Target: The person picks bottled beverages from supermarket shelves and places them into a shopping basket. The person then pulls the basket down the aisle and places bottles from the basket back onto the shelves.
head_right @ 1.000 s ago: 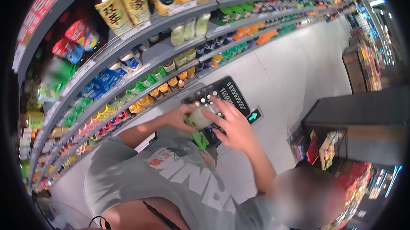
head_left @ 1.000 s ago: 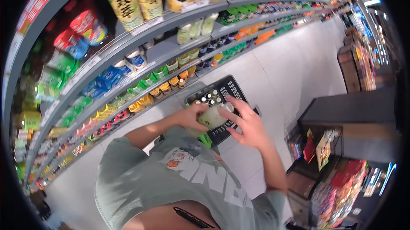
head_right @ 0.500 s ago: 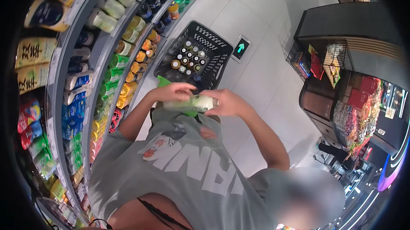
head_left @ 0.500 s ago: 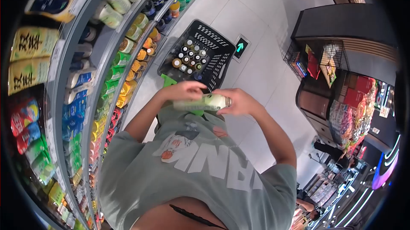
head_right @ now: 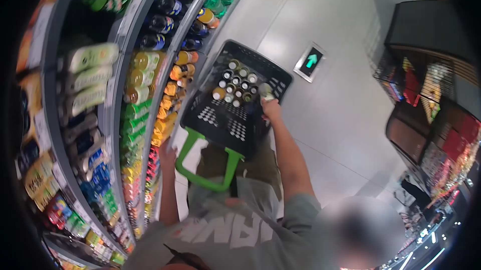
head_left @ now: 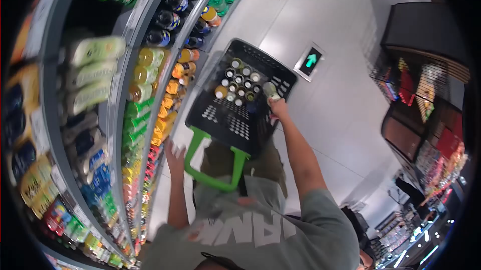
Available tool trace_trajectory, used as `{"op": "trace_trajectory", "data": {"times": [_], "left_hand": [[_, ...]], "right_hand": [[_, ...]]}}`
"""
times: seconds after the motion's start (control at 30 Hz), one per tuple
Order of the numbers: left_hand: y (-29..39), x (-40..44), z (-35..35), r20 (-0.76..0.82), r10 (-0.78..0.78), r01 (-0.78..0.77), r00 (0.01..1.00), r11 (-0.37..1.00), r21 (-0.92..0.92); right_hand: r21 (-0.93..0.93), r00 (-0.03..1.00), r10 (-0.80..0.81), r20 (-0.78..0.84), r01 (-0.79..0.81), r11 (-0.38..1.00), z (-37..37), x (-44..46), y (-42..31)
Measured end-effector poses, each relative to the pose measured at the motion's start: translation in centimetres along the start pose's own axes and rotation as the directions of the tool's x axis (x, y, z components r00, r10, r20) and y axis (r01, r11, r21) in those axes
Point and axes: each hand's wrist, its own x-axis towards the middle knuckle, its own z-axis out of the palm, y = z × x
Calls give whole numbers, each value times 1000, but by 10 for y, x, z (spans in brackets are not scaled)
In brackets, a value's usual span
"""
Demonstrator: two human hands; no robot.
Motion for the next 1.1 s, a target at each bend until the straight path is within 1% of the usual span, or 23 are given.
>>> {"op": "trace_trajectory", "data": {"times": [0.03, 0.07, 0.1, 0.13, 0.17, 0.23, 0.3, 0.33, 0.43, 0.5, 0.57, 0.6, 0.7, 0.73, 0.77, 0.83, 0.87, 0.9, 0.97, 1.0, 1.03, 1.07, 1.1], "left_hand": [[21, -26, 5, -45, -6, 10, 999, 996, 91], [46, -45, 18, -70, -180, 184, 981, 981, 60], [-3, -52, 14, -19, -133, 134, 991, 990, 55], [34, -61, 34, -95, -222, 215, 970, 973, -82], [39, -58, 37, -109, -94, 106, 990, 989, 105], [43, -53, 41, -130, 89, -41, 988, 941, 336], [46, -53, 45, -174, 15, 43, 985, 945, 323], [40, -52, 43, -202, -34, 88, 979, 960, 266], [46, -54, 48, -240, -99, 156, 966, 961, 231], [49, -53, 48, -232, -101, 157, 968, 958, 240], [56, -51, 55, -260, -125, 188, 957, 955, 230], [65, -49, 60, -246, -115, 186, 962, 940, 288], [55, -52, 55, -248, -79, 151, 965, 947, 283], [54, -52, 56, -245, -75, 144, 967, 949, 280], [54, -52, 56, -237, -81, 140, 968, 959, 247], [55, -51, 54, -222, -79, 129, 972, 967, 220], [54, -51, 54, -206, -62, 112, 977, 964, 242], [54, -52, 53, -193, -45, 95, 980, 961, 261], [48, -54, 48, -185, -35, 76, 982, 972, 222], [37, -53, 41, -149, 48, 0, 988, 950, 311], [35, -53, 36, -108, 135, -83, 985, 917, 389], [44, -53, 40, -125, 118, -59, 985, 915, 400], [49, -54, 46, -134, 208, -131, 969, 892, 432]], "right_hand": [[-86, 996, 61, -69, -67, 994, 7, 28, -4], [-175, 998, 38, -54, -47, 983, 17, 70, 3], [-266, 999, 20, -32, -27, 963, 27, 116, 14], [-234, 997, 75, 15, -69, 970, 32, 148, 16], [-204, 990, 127, 64, -112, 973, 38, 173, 13], [-253, 989, 147, -31, -150, 956, 53, 206, 6], [-302, 991, 132, 26, -118, 946, 72, 259, 21], [-288, 987, 158, 32, -142, 947, 74, 264, 15], [-349, 976, 194, 95, -150, 925, 85, 290, 13], [-340, 960, 237, 149, -175, 924, 95, 298, 20], [-445, 988, 151, 35, -120, 888, 113, 319, 38], [-499, 996, 71, -53, -89, 862, 127, 337, 61], [-504, 998, 29, -55, -53, 862, 125, 329, 61], [-597, 996, -18, -91, -40, 801, 125, 325, 58], [-590, 995, -22, -100, -41, 806, 120, 325, 53], [-455, 979, 163, 125, -90, 886, 101, 306, 33], [-412, 966, 205, 158, -124, 903, 100, 305, 31], [-407, 967, 202, 158, -122, 905, 98, 299, 32], [-299, 983, 165, 85, -133, 945, 95, 279, 29], [-218, 992, 88, 90, -67, 974, 83, 251, 17], [-204, 995, 59, 76, -43, 978, 81, 235, 18], [-215, 1000, -2, 8, 4, 977, 79, 226, 25], [-228, 995, -68, -71, 50, 972, 74, 213, 27]]}}
